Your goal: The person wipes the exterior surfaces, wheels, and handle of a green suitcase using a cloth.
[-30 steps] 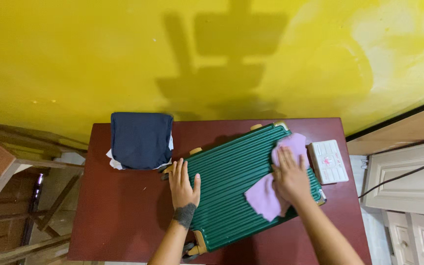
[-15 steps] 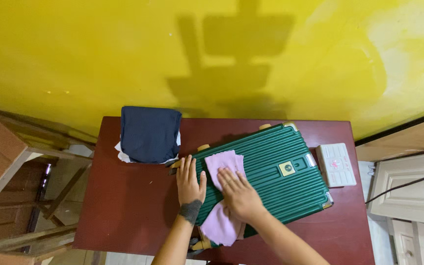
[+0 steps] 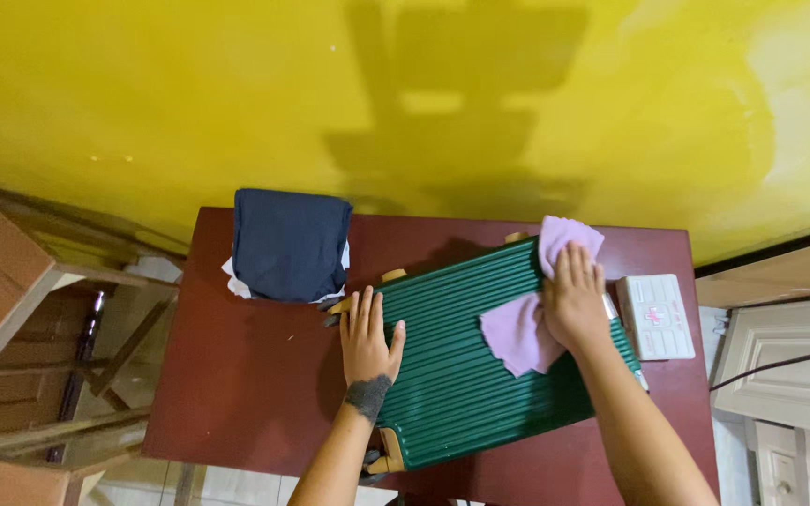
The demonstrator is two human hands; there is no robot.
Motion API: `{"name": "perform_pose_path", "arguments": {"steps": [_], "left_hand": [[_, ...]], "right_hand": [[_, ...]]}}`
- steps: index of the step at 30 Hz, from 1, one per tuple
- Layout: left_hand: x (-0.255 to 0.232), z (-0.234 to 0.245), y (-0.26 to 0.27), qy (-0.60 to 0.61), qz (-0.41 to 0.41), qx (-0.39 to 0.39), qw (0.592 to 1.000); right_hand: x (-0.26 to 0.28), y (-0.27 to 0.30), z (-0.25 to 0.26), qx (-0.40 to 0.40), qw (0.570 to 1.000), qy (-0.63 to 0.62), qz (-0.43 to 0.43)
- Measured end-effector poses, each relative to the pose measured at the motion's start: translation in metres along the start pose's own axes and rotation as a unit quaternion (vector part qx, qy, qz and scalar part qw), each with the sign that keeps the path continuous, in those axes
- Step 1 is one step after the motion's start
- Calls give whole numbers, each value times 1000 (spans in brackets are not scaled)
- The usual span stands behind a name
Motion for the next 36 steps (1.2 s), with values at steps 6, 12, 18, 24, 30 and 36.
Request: {"name": "perform_pose_path", "arguments": {"steps": [6, 12, 18, 24, 30, 36], "left_hand": [[5, 2, 2, 46, 22, -11, 999], [20, 1, 8, 116, 49, -32, 991], [8, -6, 1, -12, 7, 8, 1000], [-1, -3, -1, -33, -7, 18, 999], [4, 17, 11, 59, 19, -82, 995], [19, 11, 48, 137, 121, -88, 979]], "right_hand": [[123, -9, -10, 45, 994, -12, 101], [249, 40, 25, 92, 950, -104, 280], [197, 37, 35, 123, 949, -120, 265], [47, 24, 32, 76, 987, -35, 135], [34, 23, 29, -22, 997, 4, 78], [185, 32, 21, 31, 979, -69, 190]]}}
Point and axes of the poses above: each hand's wrist, its own y-axis away from the middle knuckle, its own z-axis out of the back of the hand, x = y × z, the point moved 10 cm from there along -y, towards the middle knuckle, and after that the axes turned 7 degrees about y, right-handed, at the moved point
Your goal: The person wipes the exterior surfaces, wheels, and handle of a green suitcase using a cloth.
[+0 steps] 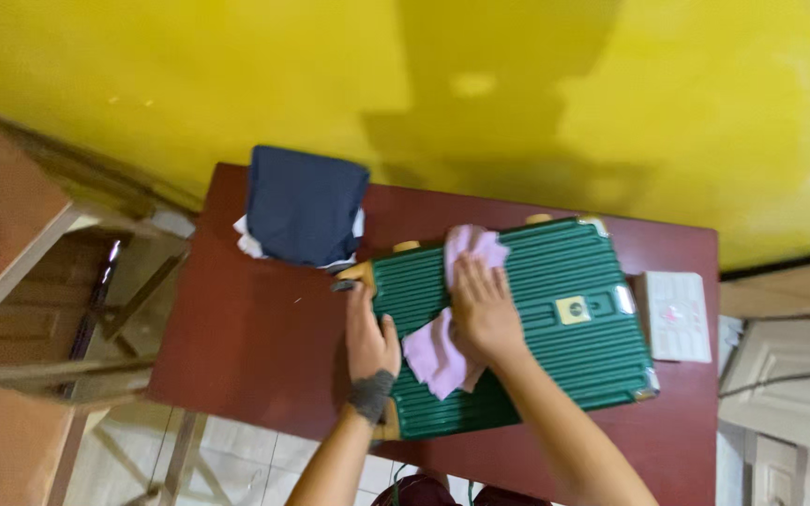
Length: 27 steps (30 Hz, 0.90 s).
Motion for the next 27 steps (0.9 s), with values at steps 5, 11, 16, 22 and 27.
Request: {"name": "perform_pose_path", "arguments": {"steps": [5, 11, 16, 22, 27], "left_hand": [[12, 21, 30, 26, 51, 27, 998], [38, 56, 41, 14, 94, 21, 995], [21, 41, 51, 88, 63, 58, 992], [16, 43, 30, 100, 28, 44, 994], [3, 29, -1, 93, -11, 74, 993]], "right_hand": [[102, -14, -17, 48, 985, -21, 163], [103, -53, -29, 52, 988, 48, 137], [128, -68, -39, 23, 983, 45, 178], [115, -55, -18, 35, 973, 14, 230], [4, -47, -17, 56, 993, 58, 84]]}}
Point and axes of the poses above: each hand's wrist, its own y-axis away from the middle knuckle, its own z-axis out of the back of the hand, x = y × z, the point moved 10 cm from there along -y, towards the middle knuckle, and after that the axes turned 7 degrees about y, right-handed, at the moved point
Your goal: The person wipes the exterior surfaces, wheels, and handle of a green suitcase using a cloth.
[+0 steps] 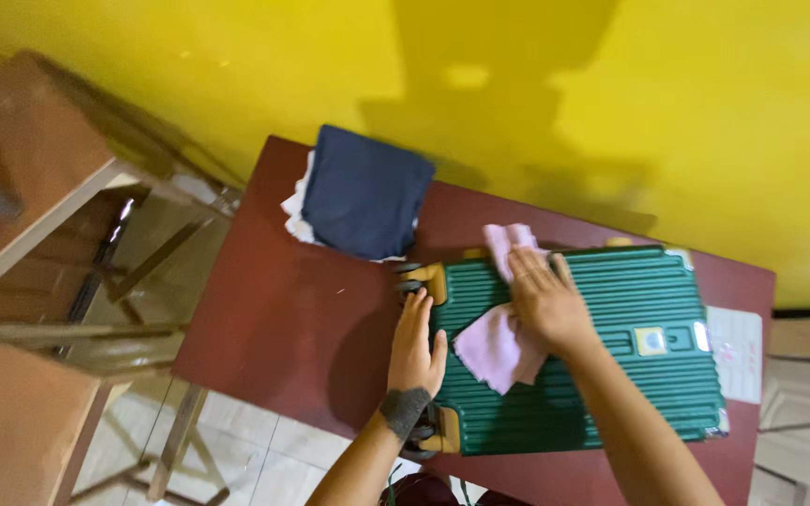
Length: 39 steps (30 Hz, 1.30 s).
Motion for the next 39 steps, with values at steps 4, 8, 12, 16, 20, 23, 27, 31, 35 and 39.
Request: {"name": "perform_pose_path", "arguments": {"steps": [4, 8, 12, 16, 20, 23, 27, 31, 35, 39], "left_hand": [[-20, -25, -27, -49, -68, 36, 996], [-24, -59, -44, -171, -75, 80, 979], [-25, -63, -49, -207, -77, 48, 974], [-16, -51, -44, -124, -64, 33, 990], [-14, -53, -43, -140, -85, 26, 986], [-17, -54, -46, -145, -97, 24, 984], [-26, -62, -42, -233, -125, 40, 964], [-30, -82, -38, -321, -119, 99, 934], [-50, -103, -28, -338, -136, 111, 925], [-44, -111, -25, -358, -120, 123, 918]], "right_hand": [[-115, 68, -1, 4, 984, 32, -177], [-142, 107, 6, -29, 971, 17, -235], [-70, 80, -10, 59, 972, -3, -228], [44, 51, -9, 131, 981, -83, -117], [81, 62, 21, 33, 996, -78, -11], [45, 80, 18, 10, 999, -12, -39], [-63, 133, 4, 90, 974, 13, -206], [-131, 182, 27, -4, 959, 56, -278], [-113, 170, 23, -15, 970, 4, -244], [-23, 135, 12, 11, 987, -76, -144]]}}
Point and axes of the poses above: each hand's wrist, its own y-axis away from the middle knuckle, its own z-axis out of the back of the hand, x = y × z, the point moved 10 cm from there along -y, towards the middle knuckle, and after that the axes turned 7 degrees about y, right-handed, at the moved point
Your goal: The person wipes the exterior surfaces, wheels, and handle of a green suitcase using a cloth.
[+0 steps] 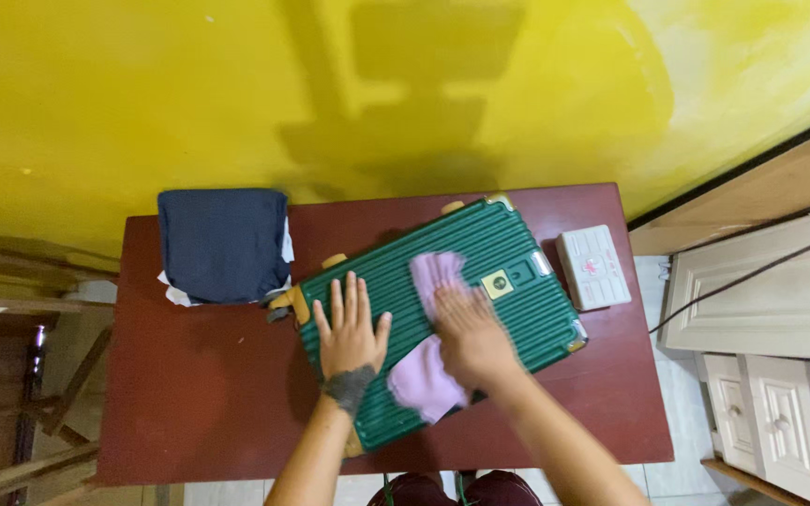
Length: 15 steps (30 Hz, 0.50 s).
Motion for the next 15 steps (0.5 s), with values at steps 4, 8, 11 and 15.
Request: {"name": "perform_pose_path", "arguments": {"steps": [4, 8, 11, 15], "left_hand": [[14, -8, 10, 42, -8, -15, 999], [3, -10, 23, 74, -48, 11, 996], [-13, -4, 30, 53, -32, 23, 998], [-28, 4, 39, 2, 8, -6, 1000]], "right_hand": [[57, 35, 22, -95, 987, -23, 124], [-3, 53, 18, -68, 994, 30, 77], [-92, 74, 27, -84, 992, 88, -17], [-147, 91, 29, -102, 986, 114, -70]]}}
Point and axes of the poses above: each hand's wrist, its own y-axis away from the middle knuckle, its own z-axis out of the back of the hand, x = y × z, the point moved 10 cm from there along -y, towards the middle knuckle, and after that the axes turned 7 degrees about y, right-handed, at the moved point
